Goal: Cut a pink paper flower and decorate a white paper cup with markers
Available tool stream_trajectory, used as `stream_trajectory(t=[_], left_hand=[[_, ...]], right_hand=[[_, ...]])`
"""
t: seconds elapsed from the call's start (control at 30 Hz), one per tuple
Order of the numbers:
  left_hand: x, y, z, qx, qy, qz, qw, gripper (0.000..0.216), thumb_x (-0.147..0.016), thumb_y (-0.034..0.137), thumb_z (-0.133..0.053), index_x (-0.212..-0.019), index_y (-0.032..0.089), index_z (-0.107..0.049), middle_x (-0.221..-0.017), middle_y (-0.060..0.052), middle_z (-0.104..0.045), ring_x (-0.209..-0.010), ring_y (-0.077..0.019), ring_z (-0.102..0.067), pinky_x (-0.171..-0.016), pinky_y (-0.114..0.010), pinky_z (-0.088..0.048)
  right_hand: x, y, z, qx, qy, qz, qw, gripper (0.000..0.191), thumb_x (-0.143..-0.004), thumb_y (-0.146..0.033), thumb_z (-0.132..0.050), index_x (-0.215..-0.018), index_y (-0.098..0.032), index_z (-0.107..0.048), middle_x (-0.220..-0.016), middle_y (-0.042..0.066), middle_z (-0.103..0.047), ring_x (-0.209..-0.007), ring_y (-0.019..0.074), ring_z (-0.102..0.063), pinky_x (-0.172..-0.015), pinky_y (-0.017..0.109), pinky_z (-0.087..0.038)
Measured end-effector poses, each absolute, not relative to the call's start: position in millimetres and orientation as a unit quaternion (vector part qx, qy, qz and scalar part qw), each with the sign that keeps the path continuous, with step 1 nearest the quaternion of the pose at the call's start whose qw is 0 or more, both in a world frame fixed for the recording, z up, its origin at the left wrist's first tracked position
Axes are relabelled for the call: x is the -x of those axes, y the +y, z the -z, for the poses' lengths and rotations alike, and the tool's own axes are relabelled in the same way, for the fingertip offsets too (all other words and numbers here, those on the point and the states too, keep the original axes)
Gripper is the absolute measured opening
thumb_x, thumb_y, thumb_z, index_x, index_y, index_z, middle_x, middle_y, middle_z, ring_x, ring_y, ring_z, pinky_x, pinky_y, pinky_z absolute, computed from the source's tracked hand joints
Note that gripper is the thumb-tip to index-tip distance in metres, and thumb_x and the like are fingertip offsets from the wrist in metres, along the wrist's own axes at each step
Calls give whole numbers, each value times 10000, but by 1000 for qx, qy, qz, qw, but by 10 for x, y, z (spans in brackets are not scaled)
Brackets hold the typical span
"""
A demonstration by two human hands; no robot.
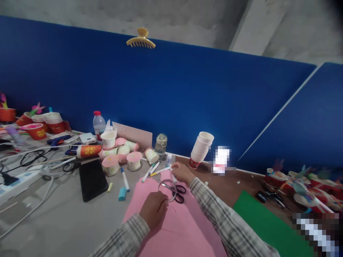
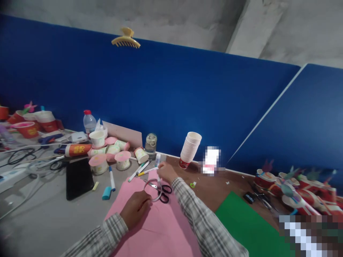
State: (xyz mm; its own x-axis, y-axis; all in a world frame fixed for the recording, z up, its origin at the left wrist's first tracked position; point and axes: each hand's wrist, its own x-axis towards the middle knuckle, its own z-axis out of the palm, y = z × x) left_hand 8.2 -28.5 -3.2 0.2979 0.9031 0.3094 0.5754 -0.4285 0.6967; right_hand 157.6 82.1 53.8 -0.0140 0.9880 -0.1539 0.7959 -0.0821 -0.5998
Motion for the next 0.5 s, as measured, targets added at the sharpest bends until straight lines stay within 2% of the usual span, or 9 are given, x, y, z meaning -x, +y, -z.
stream_trajectory(t=[0.07,0.17,0.27,0.37,0.43,0.5], left_hand=[[-82,-281,47,-776,478,-341,232,184,-750,249,-435,-719,237,-616,-688,-60,-642,-685,-244,-562,-650,-378,-407],[-90,-286,54,-781,475,-333,231,192,-757,251,-428,-740,243,-618,-703,-60,-654,-682,-243,-566,-660,-387,-401],[-97,-300,37,-786,470,-330,230,211,-769,262,-412,-758,248,-622,-711,-66,-662,-683,-249,-569,-665,-399,-390],[-100,-317,14,-799,456,-320,224,218,-774,253,-399,-746,245,-616,-700,-73,-656,-672,-256,-567,-650,-405,-384],[-102,-327,-1,-808,447,-314,220,215,-772,235,-395,-736,242,-607,-699,-78,-650,-673,-261,-567,-642,-407,-384],[-104,-333,-18,-812,442,-312,217,216,-772,222,-390,-727,237,-601,-699,-88,-645,-681,-268,-569,-640,-409,-387]], right_hand=[[-1349,770,-467,650,-684,-293,157,156,-807,-282,-566,-886,-153,-605,-834,0,-650,-668,135,-605,-621,268,-486],[-1082,802,-384,637,-706,-265,158,123,-730,-201,-616,-853,-190,-617,-817,7,-674,-737,157,-591,-623,221,-403],[-932,901,-370,646,-716,-216,150,176,-777,-265,-546,-909,-158,-593,-868,64,-668,-789,192,-585,-658,260,-394],[-816,968,-414,621,-754,-169,131,237,-833,-351,-473,-897,-163,-601,-888,50,-657,-785,181,-591,-700,291,-421],[-715,993,-457,585,-791,-134,122,240,-853,-334,-445,-893,-171,-617,-923,54,-658,-823,185,-597,-718,284,-417],[-594,1028,-492,546,-825,-91,115,235,-861,-267,-431,-920,-148,-624,-1007,103,-643,-903,220,-586,-752,294,-404]])
